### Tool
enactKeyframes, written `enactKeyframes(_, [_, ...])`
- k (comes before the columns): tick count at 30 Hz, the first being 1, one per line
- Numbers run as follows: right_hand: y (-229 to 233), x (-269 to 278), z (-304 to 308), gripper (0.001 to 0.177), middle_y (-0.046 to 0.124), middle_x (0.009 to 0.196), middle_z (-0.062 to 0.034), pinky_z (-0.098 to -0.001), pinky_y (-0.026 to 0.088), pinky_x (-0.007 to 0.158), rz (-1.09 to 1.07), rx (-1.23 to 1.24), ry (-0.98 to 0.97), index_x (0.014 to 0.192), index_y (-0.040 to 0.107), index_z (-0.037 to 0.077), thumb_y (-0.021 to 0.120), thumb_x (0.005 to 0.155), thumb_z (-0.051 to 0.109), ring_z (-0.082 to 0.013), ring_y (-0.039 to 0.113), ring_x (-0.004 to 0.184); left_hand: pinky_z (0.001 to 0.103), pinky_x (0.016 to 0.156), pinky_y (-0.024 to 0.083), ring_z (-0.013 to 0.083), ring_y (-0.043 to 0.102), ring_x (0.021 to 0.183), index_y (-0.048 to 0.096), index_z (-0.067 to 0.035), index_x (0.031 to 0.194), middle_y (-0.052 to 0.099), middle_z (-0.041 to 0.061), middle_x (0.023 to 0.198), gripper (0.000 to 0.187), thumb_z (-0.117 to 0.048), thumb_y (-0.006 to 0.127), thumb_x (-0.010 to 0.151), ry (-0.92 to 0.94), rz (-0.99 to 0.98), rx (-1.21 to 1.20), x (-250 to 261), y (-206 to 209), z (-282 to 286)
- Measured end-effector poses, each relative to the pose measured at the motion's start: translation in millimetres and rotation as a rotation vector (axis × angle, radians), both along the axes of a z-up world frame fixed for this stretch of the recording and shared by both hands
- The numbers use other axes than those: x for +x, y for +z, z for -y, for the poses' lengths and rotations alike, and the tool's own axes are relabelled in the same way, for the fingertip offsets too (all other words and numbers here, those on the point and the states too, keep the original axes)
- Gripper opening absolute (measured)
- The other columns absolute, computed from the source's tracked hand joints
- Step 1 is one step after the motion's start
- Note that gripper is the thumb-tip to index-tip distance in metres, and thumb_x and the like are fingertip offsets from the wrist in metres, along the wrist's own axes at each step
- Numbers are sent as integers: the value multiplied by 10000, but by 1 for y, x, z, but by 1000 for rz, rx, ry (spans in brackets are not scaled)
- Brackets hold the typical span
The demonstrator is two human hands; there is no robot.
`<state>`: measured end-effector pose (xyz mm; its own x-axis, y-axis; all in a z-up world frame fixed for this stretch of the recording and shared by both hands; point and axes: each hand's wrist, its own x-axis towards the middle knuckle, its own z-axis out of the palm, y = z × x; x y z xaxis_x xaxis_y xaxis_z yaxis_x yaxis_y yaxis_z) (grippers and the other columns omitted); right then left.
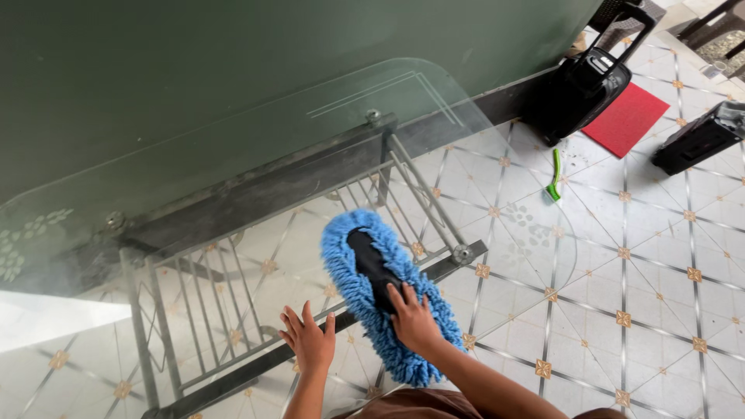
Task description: The person cleans the surface of a glass-topped table using a blue microfiber duster. They wipe the glass top and the metal frame of the table in a repetitive motion.
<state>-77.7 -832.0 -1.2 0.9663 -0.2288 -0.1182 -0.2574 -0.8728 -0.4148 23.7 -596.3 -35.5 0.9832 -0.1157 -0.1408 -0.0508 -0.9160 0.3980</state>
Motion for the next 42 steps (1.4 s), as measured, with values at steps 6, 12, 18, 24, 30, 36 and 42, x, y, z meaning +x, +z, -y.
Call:
enactKeyframes(6, [-16,47,97,769,385,1567,-232,-641,356,1083,82,-31,-107,1574,235,91,633,927,216,-431,403,1426,550,1257,44,400,28,1570,357,-189,1545,110,223,1686,796,-571,613,895,-45,-48,170,6,7,18])
enactKeyframes(12, [3,-18,254,818,475,1498,-233,-560,516,956,-70,-6,-518,1599,230,184,640,892,206,-471,639,1130,551,1248,31,390,33,1570,339,-126,1526,104,249,1673,804,-541,616,895,5,15,64,10,-6,27])
enactKeyframes(18, [10,-103,205,810,460,1476,-338,-564,577,852,-98,-4,-686,1607,199,178,612,912,228,-526,657,1041,564,1234,26,398,29,1562,310,-92,1522,105,271,1660,824,-521,610,886,27,26,123,9,-10,36])
enactKeyframes(24, [0,-39,136,770,389,1539,-267,-633,391,1072,-52,0,-261,1579,253,189,641,914,224,-474,462,1342,547,1246,93,339,102,1577,382,-160,1495,175,204,1668,768,-567,606,884,98,-56,243,9,18,45])
enactKeyframes(30, [-12,5,279,766,541,1413,-279,-527,535,936,46,-36,-487,1591,297,101,638,913,204,-468,645,1113,557,1256,156,302,232,1550,450,-214,1455,309,159,1606,679,-630,544,927,44,-37,386,16,30,39])
enactKeyframes(36, [2,-82,310,786,607,1344,-261,-549,526,901,-44,-76,-820,1608,315,120,658,911,244,-484,632,1118,605,1205,115,322,172,1556,440,-203,1474,244,188,1657,645,-613,448,976,79,109,216,45,13,28])
enactKeyframes(42, [9,-63,152,841,459,1464,-309,-596,461,997,30,-46,-469,1588,267,108,647,838,137,-513,530,1256,598,1222,28,317,132,1572,425,-189,1490,226,193,1668,601,-562,377,1021,43,133,229,102,8,33])
